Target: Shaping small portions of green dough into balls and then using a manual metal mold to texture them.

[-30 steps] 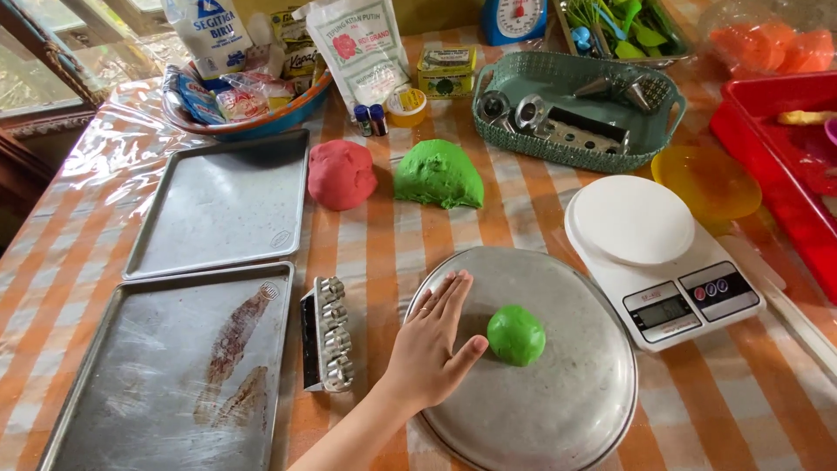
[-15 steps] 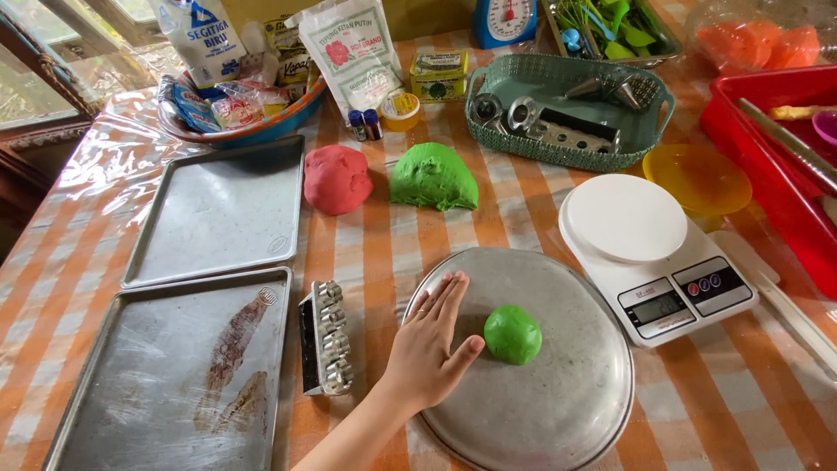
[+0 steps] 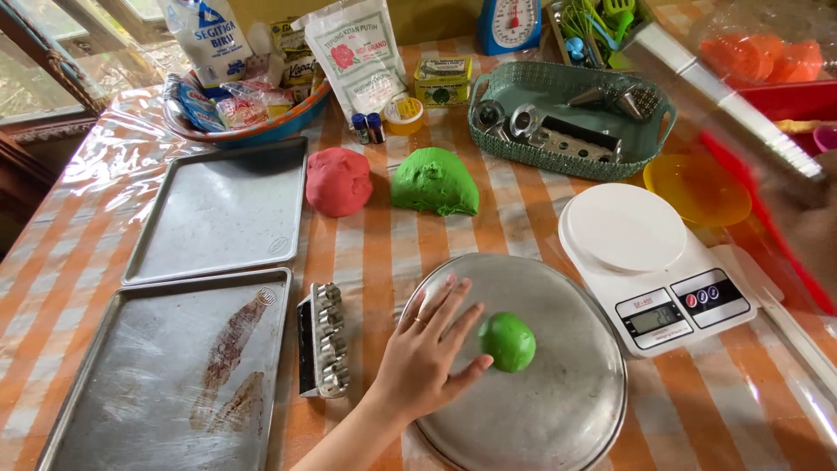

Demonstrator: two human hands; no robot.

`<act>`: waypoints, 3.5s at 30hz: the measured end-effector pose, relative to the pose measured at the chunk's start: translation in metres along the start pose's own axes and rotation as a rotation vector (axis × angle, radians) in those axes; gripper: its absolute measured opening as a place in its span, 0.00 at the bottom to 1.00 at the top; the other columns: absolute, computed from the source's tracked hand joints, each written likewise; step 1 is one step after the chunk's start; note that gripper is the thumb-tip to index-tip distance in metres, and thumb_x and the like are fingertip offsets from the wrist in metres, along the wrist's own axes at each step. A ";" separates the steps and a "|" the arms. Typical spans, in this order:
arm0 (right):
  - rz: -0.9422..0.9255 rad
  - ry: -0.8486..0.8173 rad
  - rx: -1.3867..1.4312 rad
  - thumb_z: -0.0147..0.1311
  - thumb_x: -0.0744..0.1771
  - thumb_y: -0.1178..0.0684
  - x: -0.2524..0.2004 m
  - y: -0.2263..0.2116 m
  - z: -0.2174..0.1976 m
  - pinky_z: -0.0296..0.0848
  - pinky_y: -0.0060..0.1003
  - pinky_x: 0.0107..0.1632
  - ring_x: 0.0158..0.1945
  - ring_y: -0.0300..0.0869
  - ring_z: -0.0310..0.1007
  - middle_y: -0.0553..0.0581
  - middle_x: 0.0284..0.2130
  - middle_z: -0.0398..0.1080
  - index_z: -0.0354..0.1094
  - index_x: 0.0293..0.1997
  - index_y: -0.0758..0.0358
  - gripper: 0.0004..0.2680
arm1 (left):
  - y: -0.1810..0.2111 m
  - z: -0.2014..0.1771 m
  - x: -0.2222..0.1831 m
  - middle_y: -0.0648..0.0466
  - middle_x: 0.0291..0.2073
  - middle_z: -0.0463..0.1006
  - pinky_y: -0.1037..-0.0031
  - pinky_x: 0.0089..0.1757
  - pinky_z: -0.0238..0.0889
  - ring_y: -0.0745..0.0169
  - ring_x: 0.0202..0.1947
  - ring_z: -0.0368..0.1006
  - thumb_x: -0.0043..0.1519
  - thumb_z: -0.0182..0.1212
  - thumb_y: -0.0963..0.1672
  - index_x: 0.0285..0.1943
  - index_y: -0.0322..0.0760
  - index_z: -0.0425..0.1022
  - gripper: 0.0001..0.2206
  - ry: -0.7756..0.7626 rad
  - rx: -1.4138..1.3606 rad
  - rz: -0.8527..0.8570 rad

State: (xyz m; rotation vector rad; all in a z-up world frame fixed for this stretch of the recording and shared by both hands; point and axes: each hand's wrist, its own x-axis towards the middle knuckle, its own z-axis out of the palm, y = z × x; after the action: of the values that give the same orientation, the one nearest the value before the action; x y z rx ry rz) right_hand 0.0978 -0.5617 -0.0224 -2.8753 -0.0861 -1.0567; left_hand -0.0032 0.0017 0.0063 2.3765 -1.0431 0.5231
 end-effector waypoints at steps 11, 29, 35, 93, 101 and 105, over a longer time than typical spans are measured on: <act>-0.727 -0.343 0.337 0.55 0.68 0.37 -0.018 -0.285 -0.105 0.71 0.44 0.22 0.19 0.42 0.71 0.46 0.29 0.72 0.62 0.41 0.53 0.13 | 0.069 -0.050 0.025 0.44 0.60 0.82 0.58 0.53 0.78 0.54 0.49 0.81 0.79 0.53 0.51 0.84 0.35 0.36 0.33 0.088 0.715 0.265; -0.700 -0.637 0.167 0.52 0.67 0.22 -0.027 -0.265 -0.068 0.65 0.44 0.19 0.17 0.41 0.70 0.43 0.18 0.66 0.61 0.30 0.49 0.22 | 0.004 -0.017 -0.007 0.60 0.13 0.64 0.74 0.17 0.49 0.65 0.08 0.59 0.74 0.38 0.56 0.29 0.45 0.66 0.24 -0.063 0.562 0.074; -0.709 -0.795 0.190 0.51 0.69 0.24 -0.025 -0.269 -0.068 0.69 0.44 0.24 0.22 0.43 0.75 0.44 0.22 0.70 0.61 0.33 0.50 0.20 | 0.005 -0.006 -0.017 0.59 0.14 0.67 0.70 0.16 0.54 0.60 0.10 0.64 0.74 0.39 0.57 0.32 0.44 0.67 0.23 -0.178 0.497 -0.029; -0.568 -0.540 0.152 0.36 0.70 0.29 -0.006 -0.264 -0.045 0.68 0.46 0.27 0.24 0.47 0.73 0.46 0.18 0.68 0.65 0.24 0.46 0.20 | -0.005 -0.027 0.020 0.56 0.21 0.72 0.63 0.25 0.64 0.56 0.23 0.71 0.74 0.35 0.57 0.23 0.41 0.72 0.31 -0.502 0.155 -0.492; -0.398 -0.994 0.170 0.24 0.66 0.27 0.039 -0.299 -0.065 0.77 0.54 0.32 0.51 0.52 0.77 0.37 0.72 0.52 0.45 0.75 0.37 0.27 | -0.031 -0.026 0.032 0.36 0.74 0.54 0.45 0.60 0.54 0.31 0.73 0.51 0.69 0.38 0.58 0.58 0.36 0.67 0.26 -0.337 0.124 -0.380; -0.347 -1.029 0.140 0.22 0.67 0.23 0.058 -0.308 -0.072 0.74 0.55 0.57 0.59 0.56 0.74 0.48 0.69 0.62 0.57 0.69 0.43 0.28 | -0.032 -0.041 0.051 0.34 0.71 0.59 0.42 0.58 0.62 0.25 0.69 0.58 0.65 0.39 0.64 0.68 0.35 0.62 0.37 -0.537 0.114 -0.512</act>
State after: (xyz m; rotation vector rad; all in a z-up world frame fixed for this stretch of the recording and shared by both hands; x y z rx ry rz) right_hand 0.0711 -0.2598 0.0866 -2.9750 -0.6821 0.4948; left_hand 0.0476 0.0145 0.0573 2.8211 -0.5564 -0.2618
